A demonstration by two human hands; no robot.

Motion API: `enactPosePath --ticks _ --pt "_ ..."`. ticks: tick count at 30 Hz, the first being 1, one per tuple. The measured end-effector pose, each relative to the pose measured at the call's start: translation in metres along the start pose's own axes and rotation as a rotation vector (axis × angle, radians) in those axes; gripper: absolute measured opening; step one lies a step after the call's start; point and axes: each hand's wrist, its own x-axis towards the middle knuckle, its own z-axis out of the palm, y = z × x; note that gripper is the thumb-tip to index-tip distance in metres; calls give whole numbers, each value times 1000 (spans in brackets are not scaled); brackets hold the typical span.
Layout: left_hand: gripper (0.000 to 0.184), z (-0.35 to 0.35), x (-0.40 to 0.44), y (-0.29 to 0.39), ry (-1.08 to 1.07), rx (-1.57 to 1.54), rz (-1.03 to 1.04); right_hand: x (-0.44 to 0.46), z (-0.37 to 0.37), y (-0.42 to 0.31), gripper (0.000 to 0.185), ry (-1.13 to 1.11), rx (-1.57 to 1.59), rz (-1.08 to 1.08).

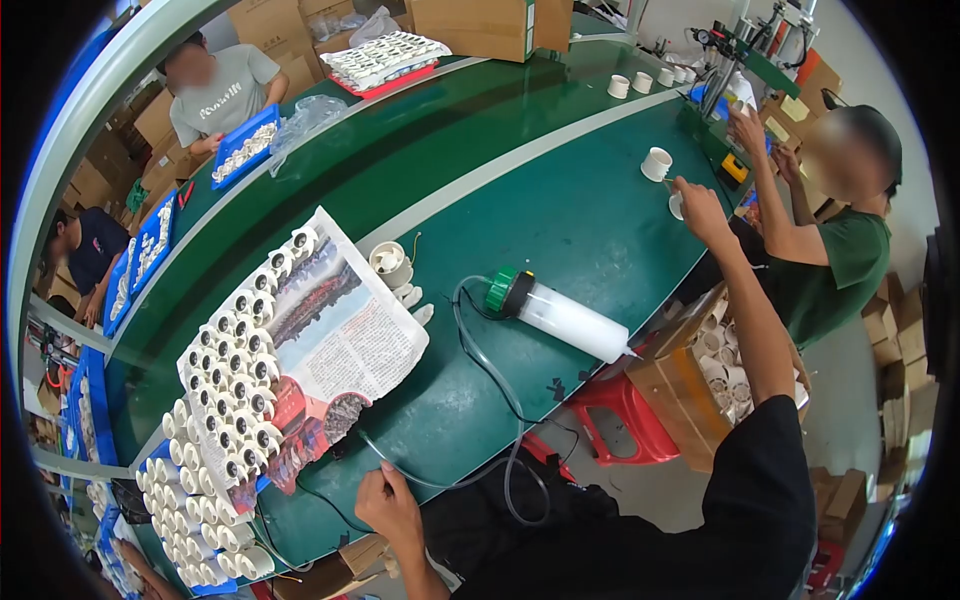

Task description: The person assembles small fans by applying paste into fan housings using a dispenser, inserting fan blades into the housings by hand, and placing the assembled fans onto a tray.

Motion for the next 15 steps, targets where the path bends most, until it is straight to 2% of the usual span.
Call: enactPosePath --ticks 2,5,6,9,10,12,13,15 --pt "31 -1 0 -1 -4 12 8 8 8 3 33 44 4 27" --pt "30 0 -1 -3 -9 -5 2 30 28 14 25 114 166 293" --pt "30 0 -1 -4 -7 -3 -6 38 31 15 25 111 167 285" --pt "29 1 0 -3 -5 13 18 62 49 17 24 302 218 463" --pt "28 0 1 -2 9 22 32 70 54 20 22 290 226 491" --pt "27 -2 2 -1 6 8 42 87 98 63 35 355 193 293" --pt "26 -2 2 -2 25 8 50 93 93 64 35 184 170 348" --pt "27 -3 4 -4 41 -13 67 105 108 91 30 118 68 312"
